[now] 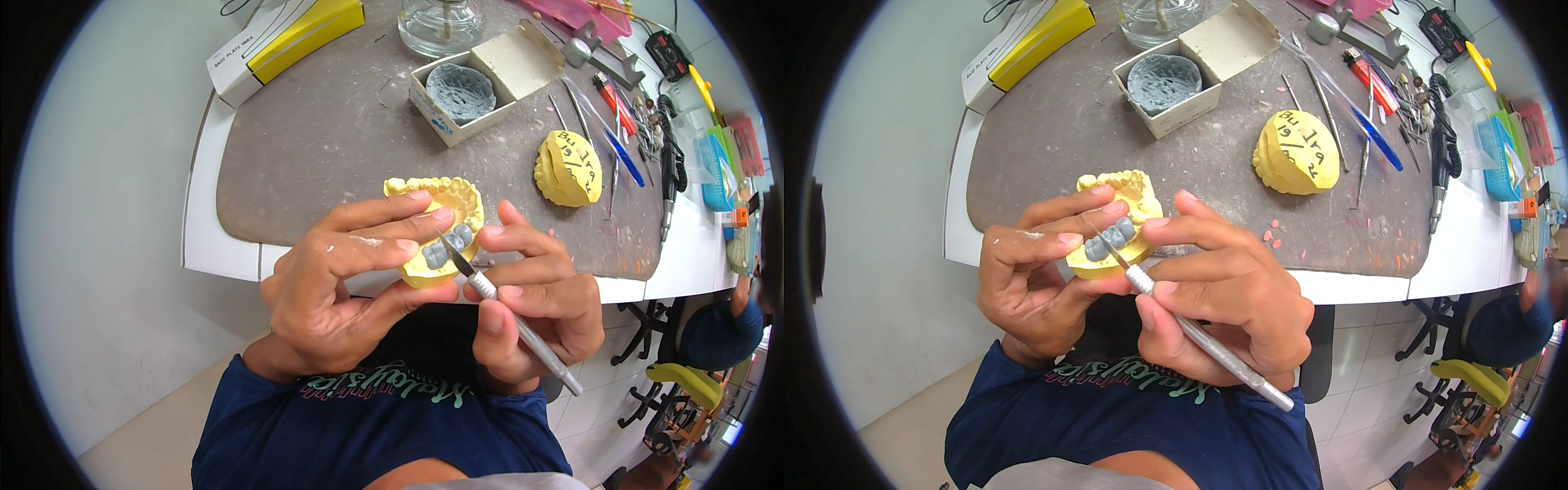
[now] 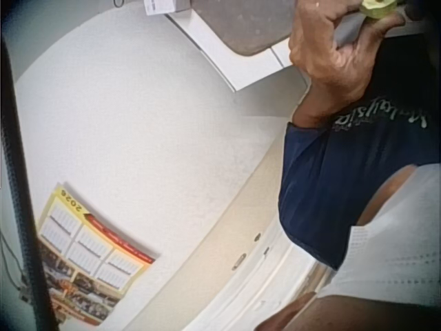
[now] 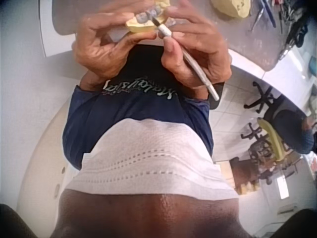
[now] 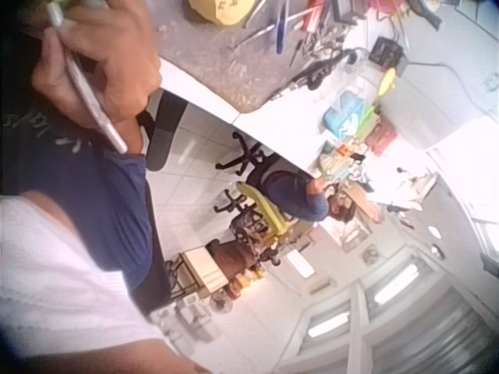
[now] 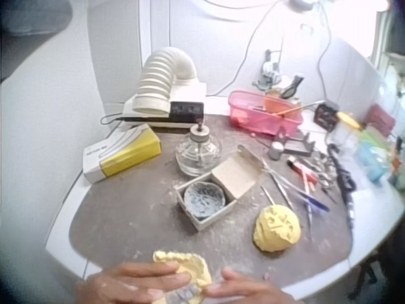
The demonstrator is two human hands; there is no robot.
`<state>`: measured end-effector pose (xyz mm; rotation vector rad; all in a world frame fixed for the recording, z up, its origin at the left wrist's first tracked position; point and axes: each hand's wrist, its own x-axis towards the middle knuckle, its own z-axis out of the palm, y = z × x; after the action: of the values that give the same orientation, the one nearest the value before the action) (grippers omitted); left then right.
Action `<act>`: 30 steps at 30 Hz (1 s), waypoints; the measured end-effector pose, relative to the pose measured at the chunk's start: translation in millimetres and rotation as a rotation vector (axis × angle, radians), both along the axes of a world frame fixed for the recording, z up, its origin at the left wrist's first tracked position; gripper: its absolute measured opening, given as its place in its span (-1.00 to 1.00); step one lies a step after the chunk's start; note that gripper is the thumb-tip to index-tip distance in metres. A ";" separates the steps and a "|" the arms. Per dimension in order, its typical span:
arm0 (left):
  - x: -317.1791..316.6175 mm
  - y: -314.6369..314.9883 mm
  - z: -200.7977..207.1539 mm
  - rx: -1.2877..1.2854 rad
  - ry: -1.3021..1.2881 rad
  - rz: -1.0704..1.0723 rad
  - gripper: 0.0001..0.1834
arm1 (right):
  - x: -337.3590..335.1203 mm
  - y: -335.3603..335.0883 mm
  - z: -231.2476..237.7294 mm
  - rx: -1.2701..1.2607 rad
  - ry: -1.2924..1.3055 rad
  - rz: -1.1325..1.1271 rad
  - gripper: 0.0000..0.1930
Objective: The person carves a yellow wax dental model using a metal carving tool. They hold the model in one hand and carefully shape the inner surface with the tool in the other hand, repeatedly adjusting the model's orientation to access different areas.
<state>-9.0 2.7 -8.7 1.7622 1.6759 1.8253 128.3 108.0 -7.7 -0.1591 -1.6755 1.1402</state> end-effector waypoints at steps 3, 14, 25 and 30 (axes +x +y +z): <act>-0.6 1.1 0.2 0.026 -0.003 0.008 -0.54 | 0.1 -0.4 0.0 -0.001 0.003 0.010 -0.76; 0.2 3.8 -1.4 0.072 -0.023 0.023 -0.57 | 2.5 -0.6 2.7 0.014 -0.033 0.014 -0.77; -3.6 -0.7 9.6 -0.036 -0.539 -0.216 -0.56 | 8.3 0.8 1.0 0.050 0.031 -0.016 -0.70; -4.2 -3.6 15.8 -0.096 -0.685 -0.226 -0.57 | 9.8 11.8 10.7 0.224 -0.016 -0.013 -0.51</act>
<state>-13.2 -0.9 7.1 1.0447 1.2099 1.8954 138.1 119.7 3.0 -0.0375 -1.8005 0.9354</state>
